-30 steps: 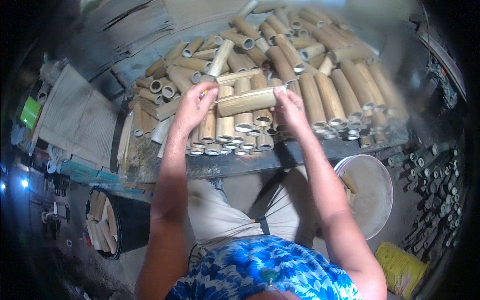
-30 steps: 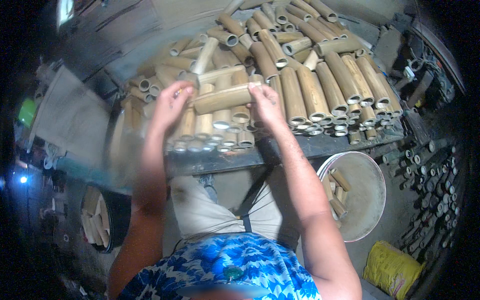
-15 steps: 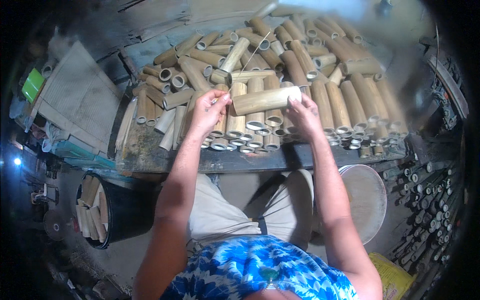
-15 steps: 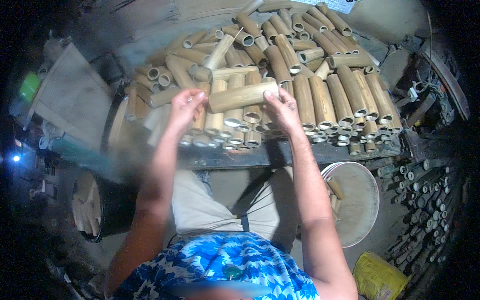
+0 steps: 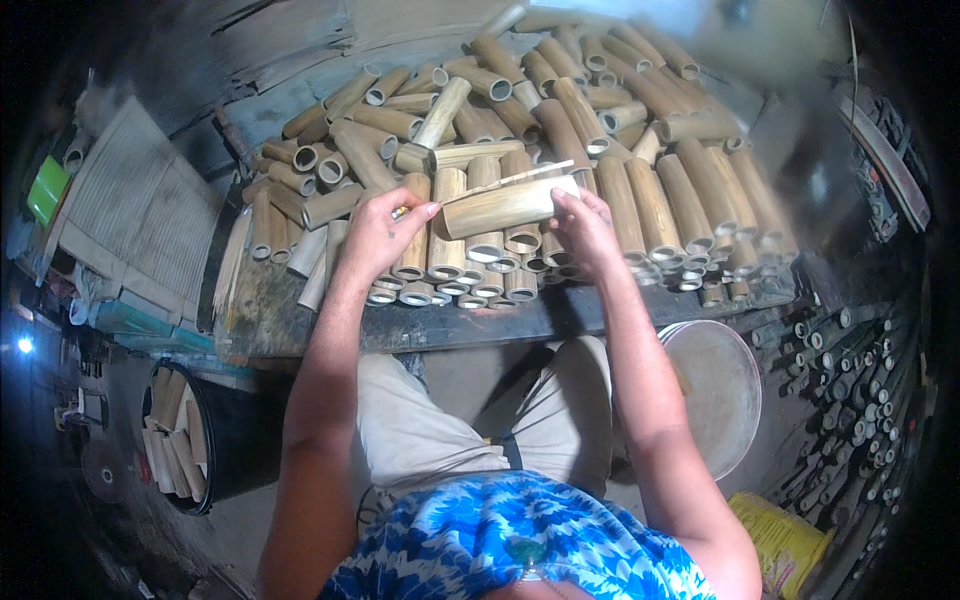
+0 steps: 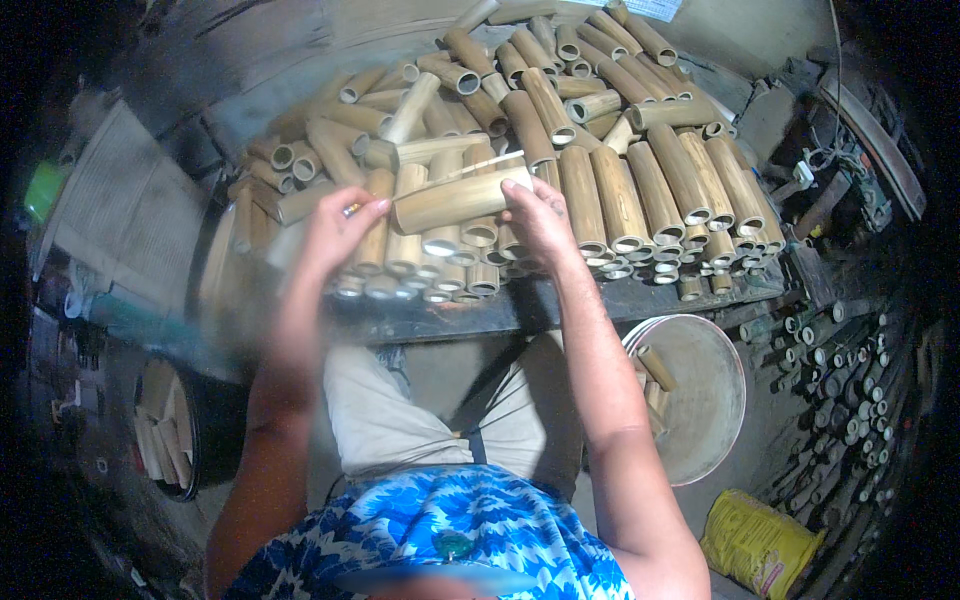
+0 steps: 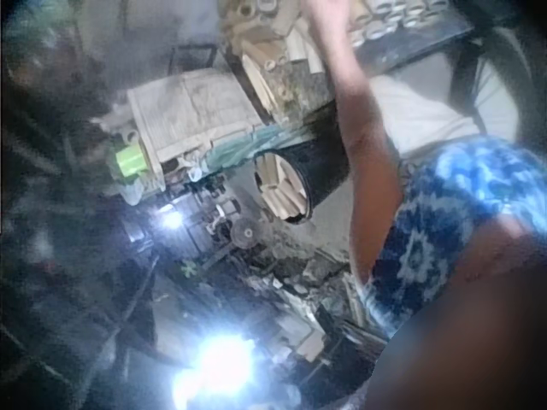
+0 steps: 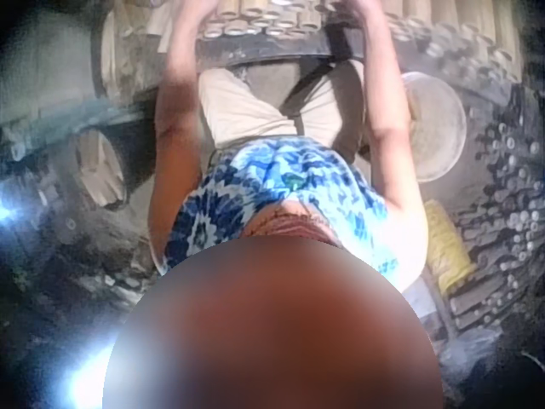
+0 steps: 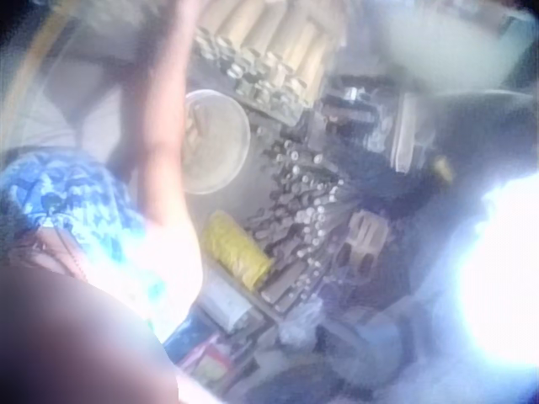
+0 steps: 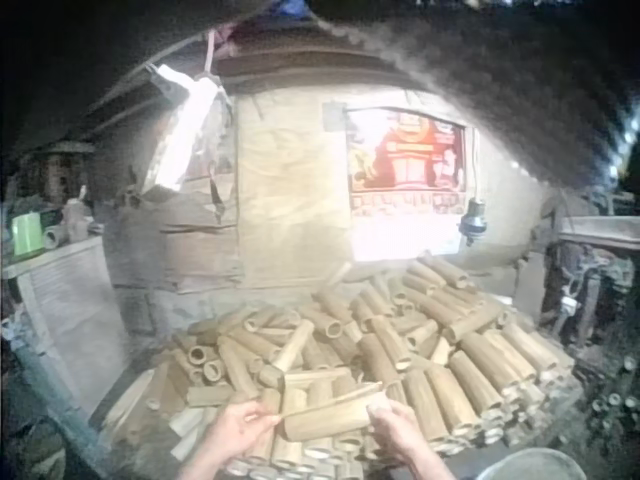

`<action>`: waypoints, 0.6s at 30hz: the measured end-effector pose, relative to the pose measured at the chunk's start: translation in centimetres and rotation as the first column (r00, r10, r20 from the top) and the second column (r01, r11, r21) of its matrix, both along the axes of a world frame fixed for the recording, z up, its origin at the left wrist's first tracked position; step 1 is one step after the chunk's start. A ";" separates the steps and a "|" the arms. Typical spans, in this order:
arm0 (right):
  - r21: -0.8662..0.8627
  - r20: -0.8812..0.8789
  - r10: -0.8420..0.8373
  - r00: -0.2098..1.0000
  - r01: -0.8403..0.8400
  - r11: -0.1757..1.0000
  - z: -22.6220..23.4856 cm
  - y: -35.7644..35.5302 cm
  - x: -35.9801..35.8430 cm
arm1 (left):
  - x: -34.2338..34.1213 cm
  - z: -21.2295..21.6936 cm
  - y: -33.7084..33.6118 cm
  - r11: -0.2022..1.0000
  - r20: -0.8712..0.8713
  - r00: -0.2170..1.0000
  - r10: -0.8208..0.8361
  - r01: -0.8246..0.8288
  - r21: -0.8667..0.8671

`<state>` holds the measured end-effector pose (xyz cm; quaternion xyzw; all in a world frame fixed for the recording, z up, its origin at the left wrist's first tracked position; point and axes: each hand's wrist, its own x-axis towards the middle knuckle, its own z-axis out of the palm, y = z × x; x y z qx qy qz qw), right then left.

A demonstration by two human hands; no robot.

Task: The person repeatedly picks up cylindrical wooden handles from a table and uses a small handheld tool to scrape or smooth the surface. They rotate each handle while working and place the finished pieces into a nearby bucket.

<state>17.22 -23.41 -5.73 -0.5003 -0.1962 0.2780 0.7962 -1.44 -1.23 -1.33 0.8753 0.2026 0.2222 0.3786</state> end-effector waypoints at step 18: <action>-0.012 0.087 -0.050 0.995 0.051 0.999 -0.5 0.3 0.3 | 0.8 -0.7 -0.2 0.988 0.075 0.997 0.010 -0.022 0.155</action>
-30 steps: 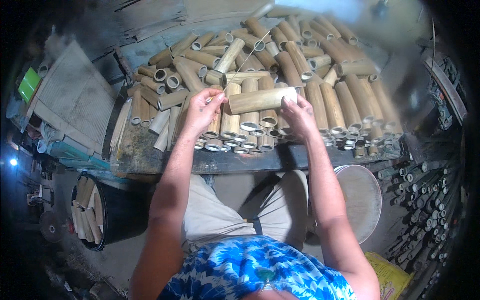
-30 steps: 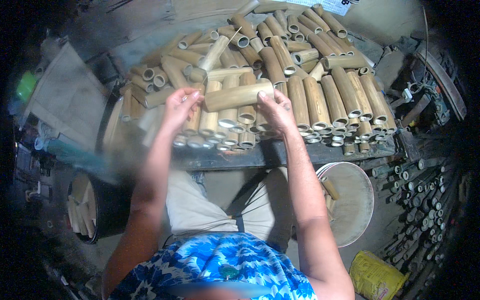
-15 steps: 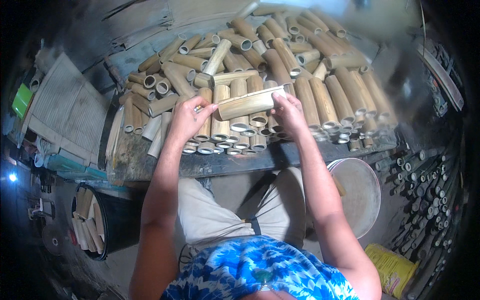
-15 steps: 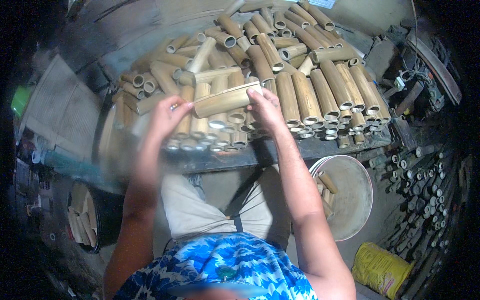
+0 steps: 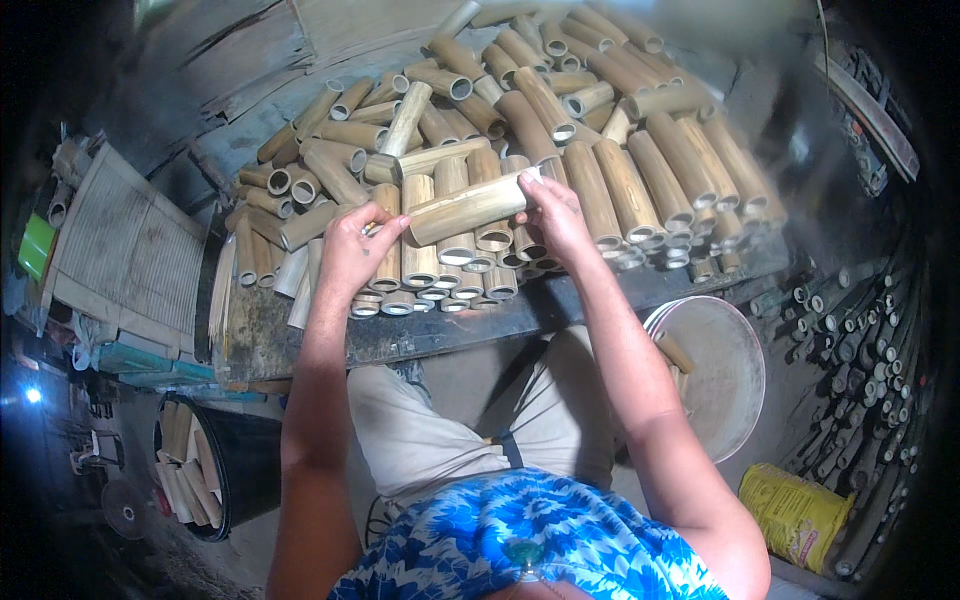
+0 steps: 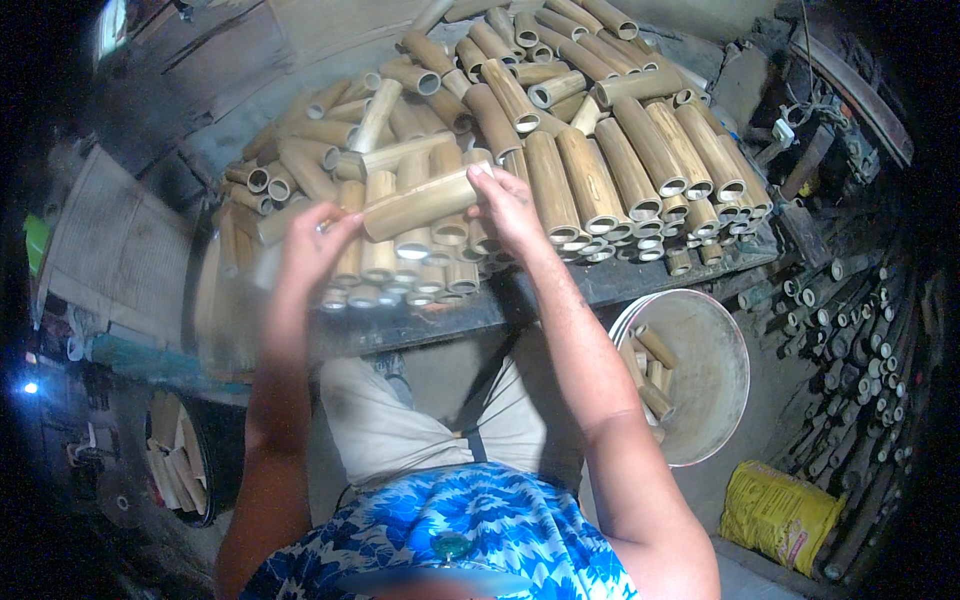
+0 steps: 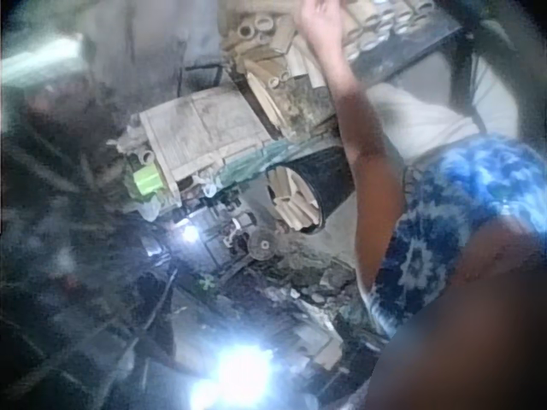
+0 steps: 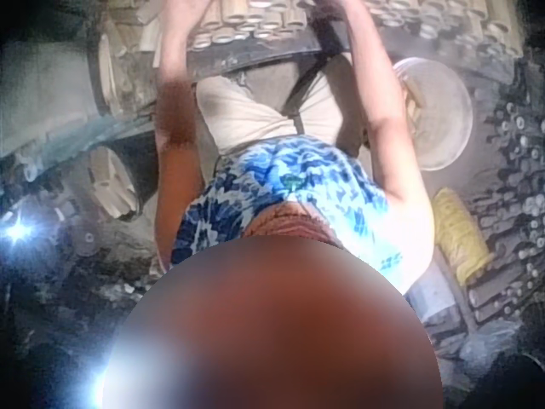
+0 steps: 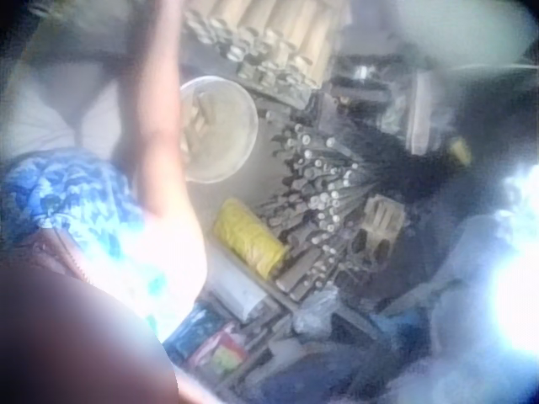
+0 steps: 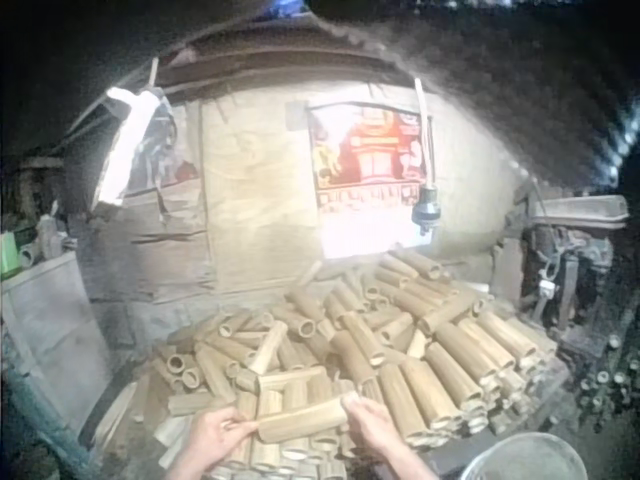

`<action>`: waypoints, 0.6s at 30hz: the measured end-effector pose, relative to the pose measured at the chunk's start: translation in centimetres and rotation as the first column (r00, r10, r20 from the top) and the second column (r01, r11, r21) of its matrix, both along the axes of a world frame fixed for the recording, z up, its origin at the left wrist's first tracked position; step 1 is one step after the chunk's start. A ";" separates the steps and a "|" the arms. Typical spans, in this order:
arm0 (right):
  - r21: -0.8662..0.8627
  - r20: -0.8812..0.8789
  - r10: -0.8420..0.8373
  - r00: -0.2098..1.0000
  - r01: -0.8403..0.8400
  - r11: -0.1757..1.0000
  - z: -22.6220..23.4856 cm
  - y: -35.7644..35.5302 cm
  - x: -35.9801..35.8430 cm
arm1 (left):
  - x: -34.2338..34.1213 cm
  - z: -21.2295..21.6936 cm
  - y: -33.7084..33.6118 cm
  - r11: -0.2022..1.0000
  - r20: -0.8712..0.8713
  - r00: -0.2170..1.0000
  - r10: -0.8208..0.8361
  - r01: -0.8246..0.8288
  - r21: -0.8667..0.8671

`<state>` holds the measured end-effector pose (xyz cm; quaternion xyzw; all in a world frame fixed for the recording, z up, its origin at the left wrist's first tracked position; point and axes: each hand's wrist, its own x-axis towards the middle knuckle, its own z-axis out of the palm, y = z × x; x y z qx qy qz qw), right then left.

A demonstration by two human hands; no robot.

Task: The person repeatedly picks up cylindrical wooden handles from a table and uses a small handheld tool to scrape or smooth the surface. They rotate each handle while working and place the finished pieces into a nearby bucket.

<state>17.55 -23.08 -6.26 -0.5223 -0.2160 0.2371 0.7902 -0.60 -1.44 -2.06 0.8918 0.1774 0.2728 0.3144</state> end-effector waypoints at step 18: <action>-0.096 0.032 -0.066 0.997 0.069 0.993 0.4 -0.1 -0.3 | -0.3 0.8 0.1 0.982 0.108 0.988 -0.110 0.091 0.167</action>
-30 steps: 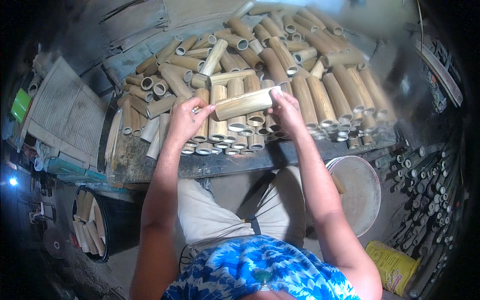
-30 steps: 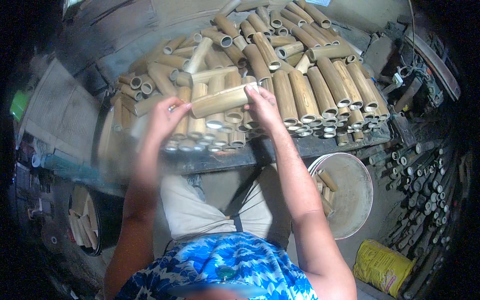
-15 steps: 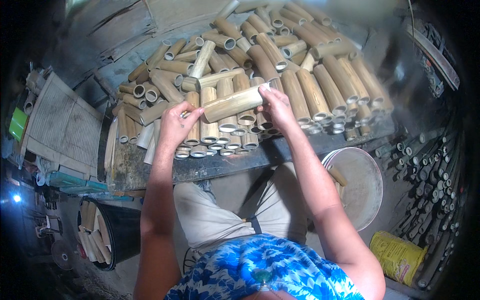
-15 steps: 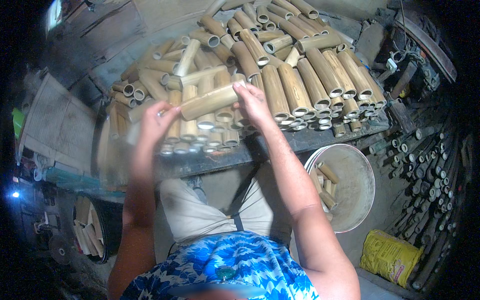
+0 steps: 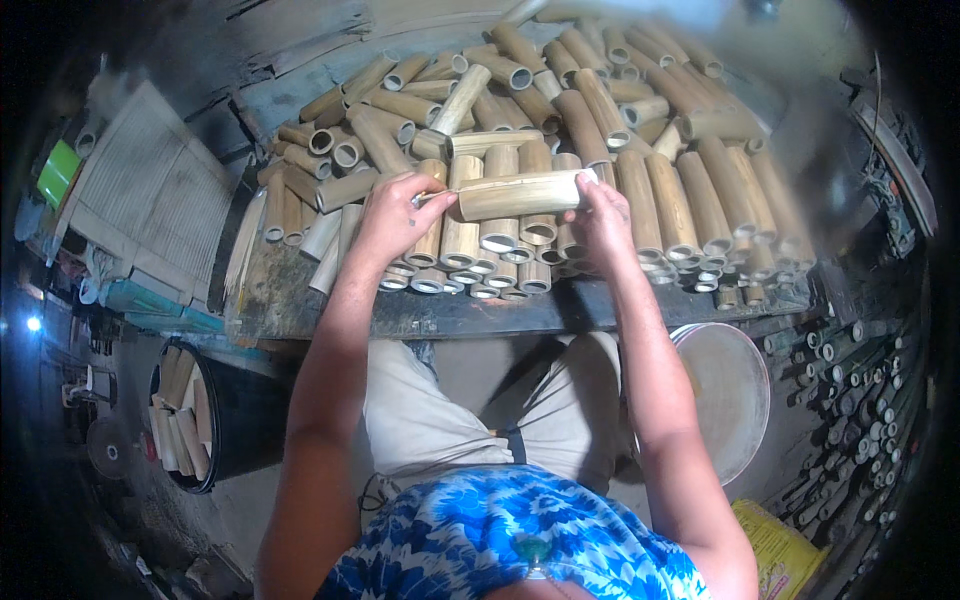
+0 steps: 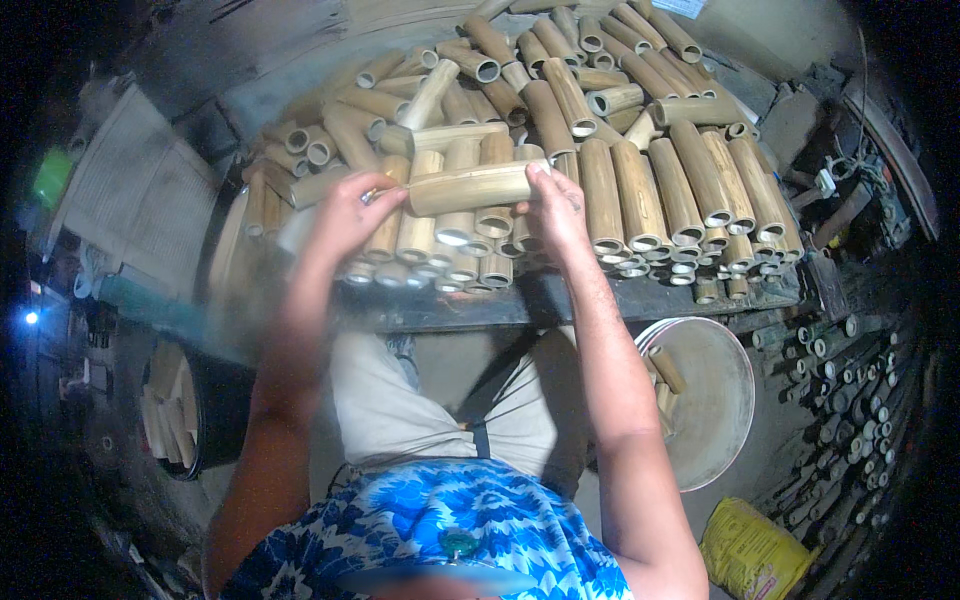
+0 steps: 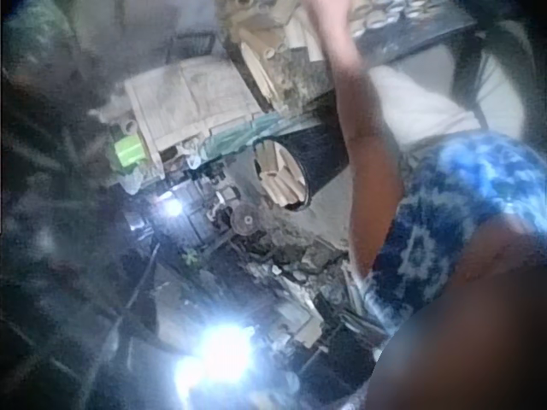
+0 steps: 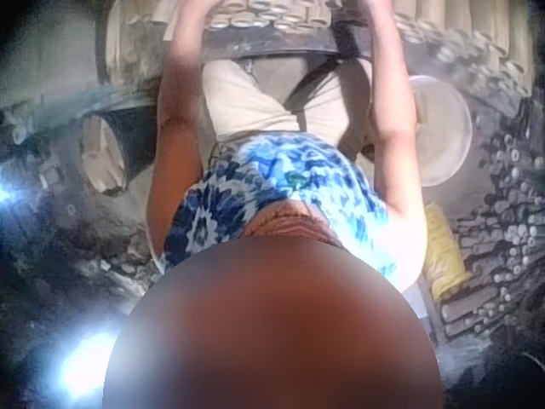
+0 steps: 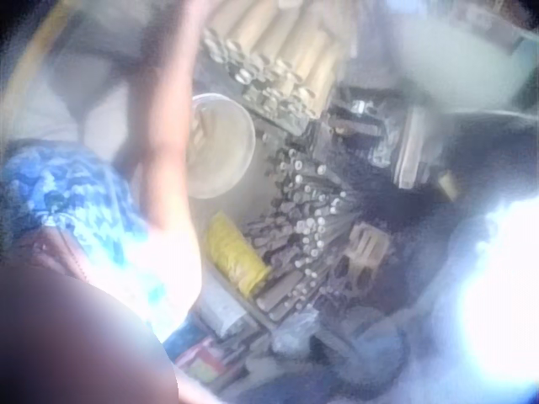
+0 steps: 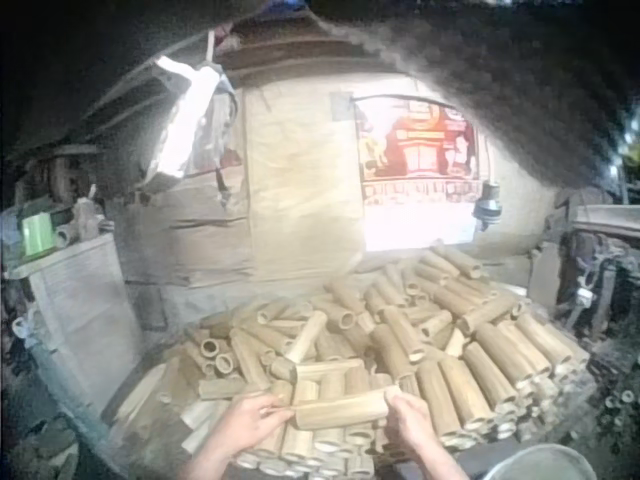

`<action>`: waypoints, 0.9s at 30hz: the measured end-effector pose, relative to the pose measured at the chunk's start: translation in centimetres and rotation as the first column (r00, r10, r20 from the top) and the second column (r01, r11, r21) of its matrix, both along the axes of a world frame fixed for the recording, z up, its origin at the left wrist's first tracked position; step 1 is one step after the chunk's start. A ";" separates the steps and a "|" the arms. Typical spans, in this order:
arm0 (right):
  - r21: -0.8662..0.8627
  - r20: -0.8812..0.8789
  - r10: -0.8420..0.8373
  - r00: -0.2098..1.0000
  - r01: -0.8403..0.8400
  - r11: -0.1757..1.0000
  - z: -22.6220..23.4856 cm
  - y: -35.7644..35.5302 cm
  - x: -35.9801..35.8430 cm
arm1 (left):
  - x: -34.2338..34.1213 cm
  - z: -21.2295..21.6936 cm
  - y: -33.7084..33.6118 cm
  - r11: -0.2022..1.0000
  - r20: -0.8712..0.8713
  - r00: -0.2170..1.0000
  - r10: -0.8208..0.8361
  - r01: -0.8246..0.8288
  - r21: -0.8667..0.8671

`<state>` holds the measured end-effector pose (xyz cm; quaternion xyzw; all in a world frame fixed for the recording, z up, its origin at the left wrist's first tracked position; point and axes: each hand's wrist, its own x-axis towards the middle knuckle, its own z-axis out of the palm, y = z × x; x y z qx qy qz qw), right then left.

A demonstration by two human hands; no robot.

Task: The person repeatedly picks up cylindrical wooden handles from a table and uses a small handheld tool to scrape or smooth the surface. They rotate each handle while working and place the finished pieces into a nearby bucket.

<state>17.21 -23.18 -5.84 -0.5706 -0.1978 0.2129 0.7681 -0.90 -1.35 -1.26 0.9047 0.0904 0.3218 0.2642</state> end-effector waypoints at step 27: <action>0.002 0.015 -0.016 1.000 0.016 1.000 0.2 0.2 -0.4 | 5.6 -0.6 -2.0 0.860 0.052 0.969 -0.243 0.240 -0.450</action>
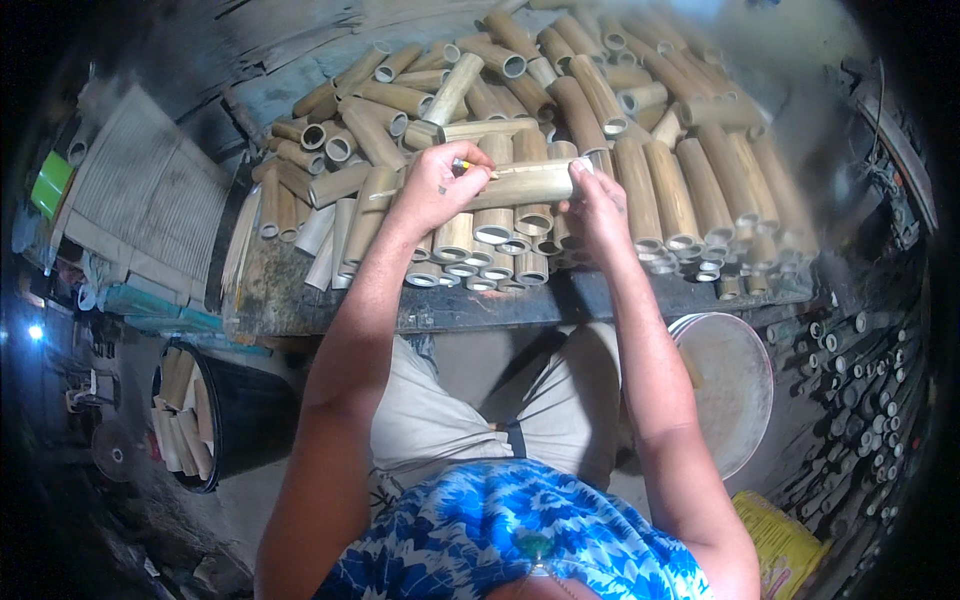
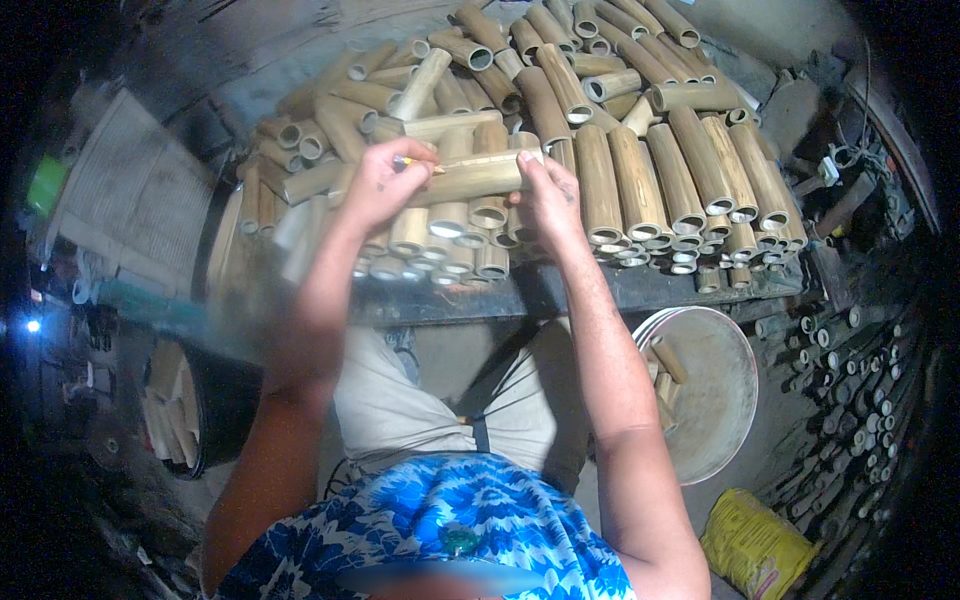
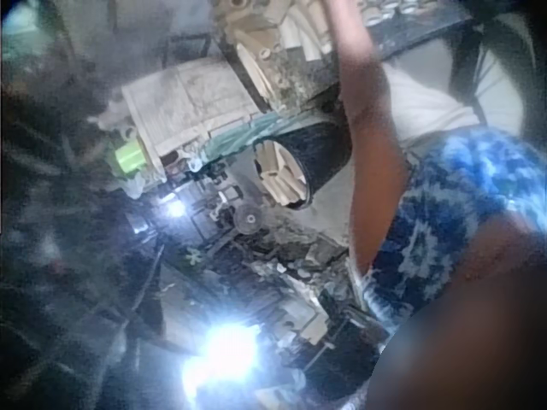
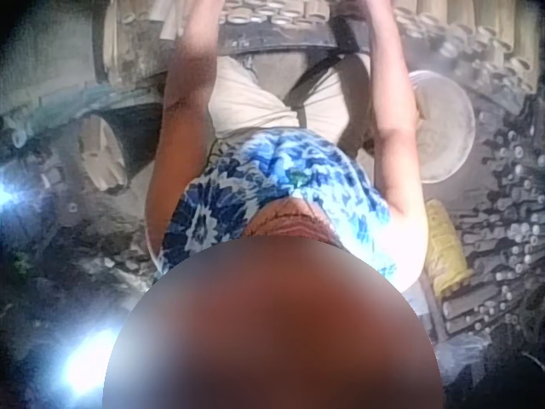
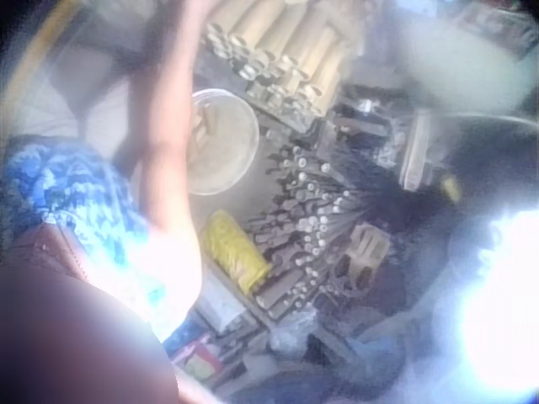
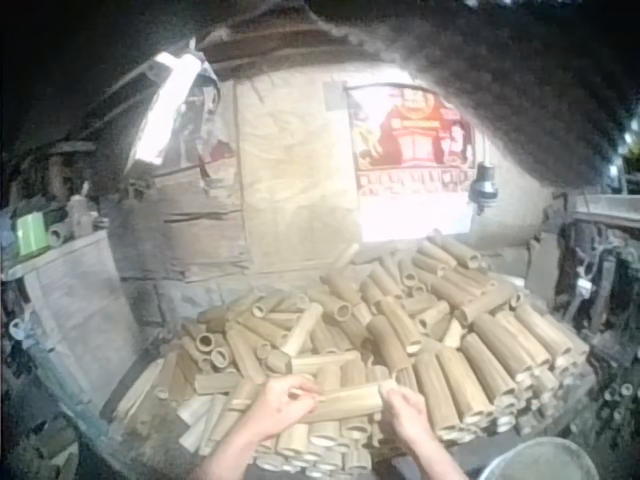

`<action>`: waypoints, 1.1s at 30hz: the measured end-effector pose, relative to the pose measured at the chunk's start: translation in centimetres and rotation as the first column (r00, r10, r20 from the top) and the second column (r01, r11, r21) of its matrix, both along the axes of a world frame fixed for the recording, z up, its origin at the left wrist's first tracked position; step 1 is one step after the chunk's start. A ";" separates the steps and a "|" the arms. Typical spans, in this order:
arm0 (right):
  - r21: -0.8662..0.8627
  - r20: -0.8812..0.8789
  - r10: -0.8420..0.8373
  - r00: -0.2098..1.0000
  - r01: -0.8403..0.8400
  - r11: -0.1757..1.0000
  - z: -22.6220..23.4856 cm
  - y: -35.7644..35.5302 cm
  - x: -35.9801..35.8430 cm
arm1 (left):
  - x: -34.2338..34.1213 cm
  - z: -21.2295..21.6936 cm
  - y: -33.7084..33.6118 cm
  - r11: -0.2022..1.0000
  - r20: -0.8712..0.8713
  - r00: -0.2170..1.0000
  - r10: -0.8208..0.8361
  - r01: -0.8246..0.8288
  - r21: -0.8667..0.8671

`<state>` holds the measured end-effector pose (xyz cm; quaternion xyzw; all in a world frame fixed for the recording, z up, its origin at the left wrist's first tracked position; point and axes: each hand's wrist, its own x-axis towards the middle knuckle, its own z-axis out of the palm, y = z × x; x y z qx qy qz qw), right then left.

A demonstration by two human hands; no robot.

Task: The person repeatedly picks up cylindrical wooden handles from a table and uses a small handheld tool to scrape or smooth the surface. They rotate each handle while working and place the finished pieces into a nearby bucket.

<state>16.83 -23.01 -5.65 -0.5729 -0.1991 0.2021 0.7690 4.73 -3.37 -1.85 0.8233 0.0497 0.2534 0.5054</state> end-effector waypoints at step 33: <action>0.079 0.026 0.047 0.999 -0.049 0.996 -0.9 0.3 0.6 | 3.0 0.0 -3.6 0.998 -0.050 0.998 -0.039 0.041 0.052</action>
